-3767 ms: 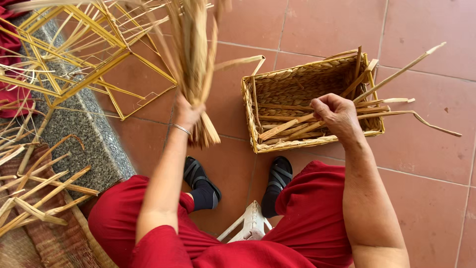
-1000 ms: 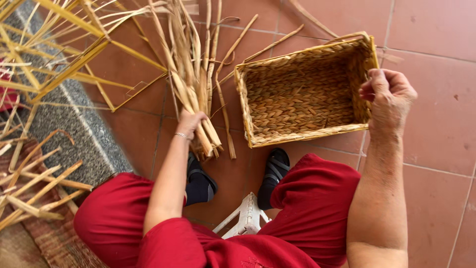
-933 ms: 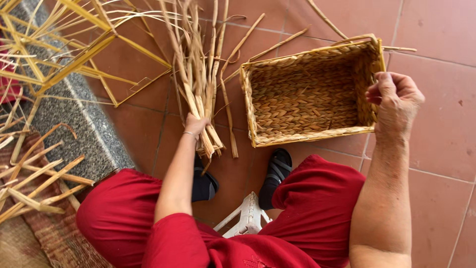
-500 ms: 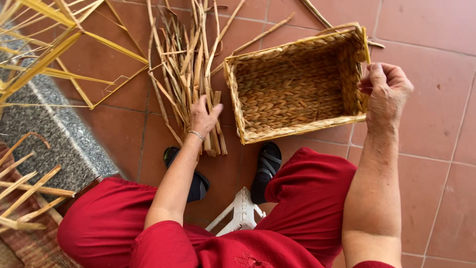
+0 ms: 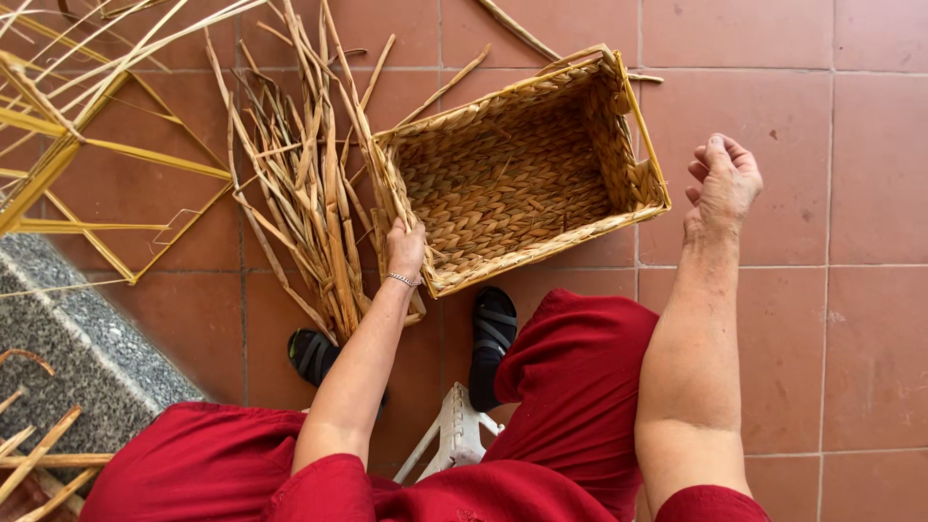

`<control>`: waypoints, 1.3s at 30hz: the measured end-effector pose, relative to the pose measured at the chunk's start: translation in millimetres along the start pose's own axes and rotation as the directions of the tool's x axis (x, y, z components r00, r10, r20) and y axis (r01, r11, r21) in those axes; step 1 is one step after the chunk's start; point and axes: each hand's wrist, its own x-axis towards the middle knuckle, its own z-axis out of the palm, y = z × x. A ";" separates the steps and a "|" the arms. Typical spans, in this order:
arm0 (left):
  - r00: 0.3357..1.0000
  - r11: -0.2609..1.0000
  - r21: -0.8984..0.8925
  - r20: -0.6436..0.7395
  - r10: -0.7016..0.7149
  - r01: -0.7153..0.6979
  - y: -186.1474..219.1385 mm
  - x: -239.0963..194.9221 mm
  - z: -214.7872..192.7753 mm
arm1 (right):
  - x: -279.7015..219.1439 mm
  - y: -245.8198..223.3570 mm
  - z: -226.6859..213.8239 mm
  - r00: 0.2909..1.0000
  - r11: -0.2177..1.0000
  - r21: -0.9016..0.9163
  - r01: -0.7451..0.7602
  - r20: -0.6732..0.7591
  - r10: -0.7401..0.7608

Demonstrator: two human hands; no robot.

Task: The person trims the excess dried palm leaves from the edges of a woven basket using shears. They rotate the basket to access different sides and cut the protruding material flush with the frame.

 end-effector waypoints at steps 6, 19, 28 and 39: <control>0.996 0.996 0.030 -0.033 -0.078 0.079 101.3 -42.6 -20.3 | 37.9 48.6 -10.4 0.993 0.983 -0.185 0.020 0.120 0.002; 0.923 0.908 -0.181 -0.144 0.356 -0.378 66.1 -119.0 -208.1 | -86.2 15.7 93.7 0.694 0.803 -0.483 0.348 0.709 0.126; 0.871 0.913 -0.127 -0.375 0.319 -0.389 1.1 -118.1 -252.2 | -139.3 4.7 133.8 0.577 0.788 -0.291 0.542 0.811 -0.097; 0.855 0.890 -0.127 -0.365 0.368 -0.437 90.8 -286.1 -322.9 | -255.9 -64.7 54.6 0.539 0.828 0.065 0.558 0.730 -0.420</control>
